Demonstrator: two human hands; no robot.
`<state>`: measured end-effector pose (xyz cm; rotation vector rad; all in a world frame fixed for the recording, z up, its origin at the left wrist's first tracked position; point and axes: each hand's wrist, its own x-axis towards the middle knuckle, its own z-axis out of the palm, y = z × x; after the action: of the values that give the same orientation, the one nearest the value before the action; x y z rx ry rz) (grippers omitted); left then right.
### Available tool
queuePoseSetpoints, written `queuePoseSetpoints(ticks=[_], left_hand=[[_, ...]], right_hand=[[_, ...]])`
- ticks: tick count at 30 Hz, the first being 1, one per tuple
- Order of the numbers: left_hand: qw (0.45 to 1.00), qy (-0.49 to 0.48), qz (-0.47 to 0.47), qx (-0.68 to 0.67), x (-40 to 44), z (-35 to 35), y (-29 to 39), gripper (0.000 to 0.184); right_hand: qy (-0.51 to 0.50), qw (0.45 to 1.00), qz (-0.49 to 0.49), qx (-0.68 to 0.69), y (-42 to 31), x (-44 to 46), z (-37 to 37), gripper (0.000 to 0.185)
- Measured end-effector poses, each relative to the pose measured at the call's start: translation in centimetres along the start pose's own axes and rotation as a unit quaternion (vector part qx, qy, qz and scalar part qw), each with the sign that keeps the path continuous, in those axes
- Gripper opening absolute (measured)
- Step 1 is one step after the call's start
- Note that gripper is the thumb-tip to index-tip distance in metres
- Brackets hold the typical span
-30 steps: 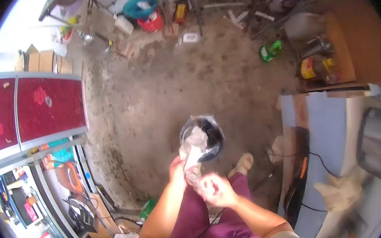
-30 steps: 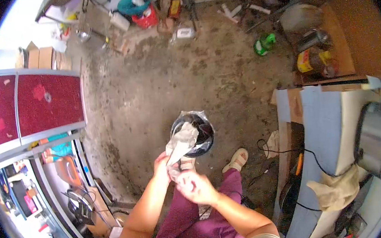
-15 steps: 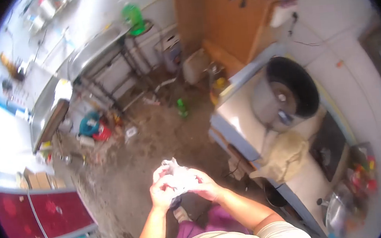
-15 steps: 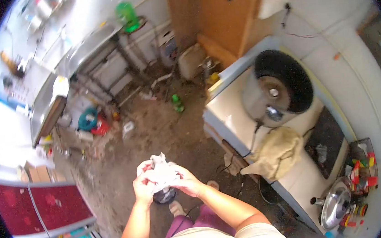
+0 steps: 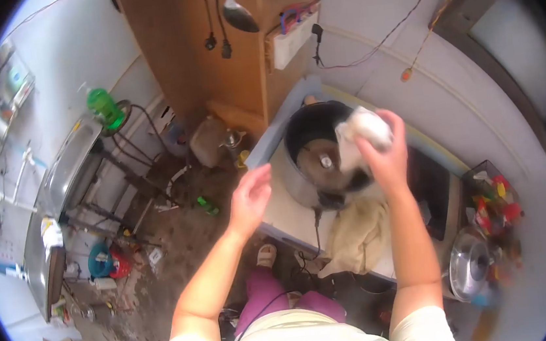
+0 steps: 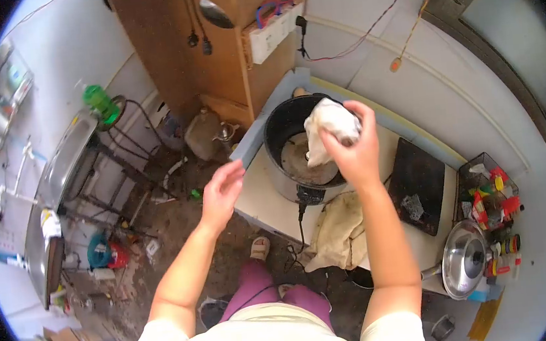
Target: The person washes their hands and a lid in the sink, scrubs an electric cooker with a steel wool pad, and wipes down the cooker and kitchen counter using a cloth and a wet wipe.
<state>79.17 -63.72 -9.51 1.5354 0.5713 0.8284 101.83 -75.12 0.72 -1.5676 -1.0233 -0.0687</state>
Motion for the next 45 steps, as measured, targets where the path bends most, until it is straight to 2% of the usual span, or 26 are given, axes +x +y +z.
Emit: queuePoseSetpoints(ticks=[1, 4, 5, 8, 10, 13, 14, 18, 24, 33, 39, 41, 45], left_hand=[[0.998, -0.003, 0.018, 0.052, 2.6, 0.0, -0.8, 0.041], [0.997, -0.007, -0.026, 0.078, 10.2, 1.4, -6.4, 0.045], [0.995, -0.002, -0.045, 0.091, 12.2, 2.1, -8.3, 0.046], [0.980, -0.015, 0.009, 0.199, 17.2, 4.1, -12.5, 0.048], [0.970, -0.051, -0.040, 0.233, 18.3, 5.1, -10.6, 0.046], [0.961, -0.078, -0.057, 0.259, 19.0, 5.3, -10.5, 0.045], [0.961, -0.077, -0.055, 0.259, 19.0, 5.3, -10.8, 0.045], [0.966, -0.072, -0.036, 0.244, 19.6, 5.4, -11.0, 0.044], [0.973, -0.060, -0.031, 0.222, 20.1, 5.5, -11.6, 0.040], [0.973, -0.053, -0.033, 0.220, 20.8, 5.6, -12.5, 0.038], [0.971, -0.045, -0.065, 0.225, 21.2, 5.8, -11.7, 0.036], [0.971, -0.051, -0.068, 0.224, 21.5, 5.8, -11.8, 0.036], [0.977, -0.035, -0.039, 0.207, 21.3, 5.8, -13.2, 0.036]], right_hand=[[-0.012, 0.997, 0.025, -0.069, 1.2, 1.7, 0.8, 0.050], [-0.129, 0.965, 0.083, -0.213, 10.8, 4.1, 4.0, 0.056], [-0.152, 0.960, 0.091, -0.218, 14.5, 4.1, 5.2, 0.058], [-0.222, 0.904, 0.205, -0.304, 23.2, 2.8, 8.4, 0.060], [-0.238, 0.865, 0.282, -0.339, 27.1, 2.1, 10.3, 0.062], [-0.241, 0.838, 0.307, -0.382, 27.2, 3.4, 11.7, 0.065], [-0.231, 0.842, 0.286, -0.395, 27.6, 3.6, 12.2, 0.061], [-0.330, 0.791, 0.229, -0.462, 27.1, 4.7, 13.9, 0.047], [-0.377, 0.785, 0.212, -0.444, 27.1, 5.2, 15.3, 0.040], [-0.390, 0.818, 0.149, -0.394, 27.6, 4.3, 15.8, 0.042], [-0.409, 0.841, 0.044, -0.351, 27.7, 3.7, 15.9, 0.039], [-0.445, 0.837, 0.013, -0.318, 27.5, 3.2, 16.6, 0.037], [-0.460, 0.851, -0.027, -0.252, 26.5, 1.0, 19.0, 0.033]])
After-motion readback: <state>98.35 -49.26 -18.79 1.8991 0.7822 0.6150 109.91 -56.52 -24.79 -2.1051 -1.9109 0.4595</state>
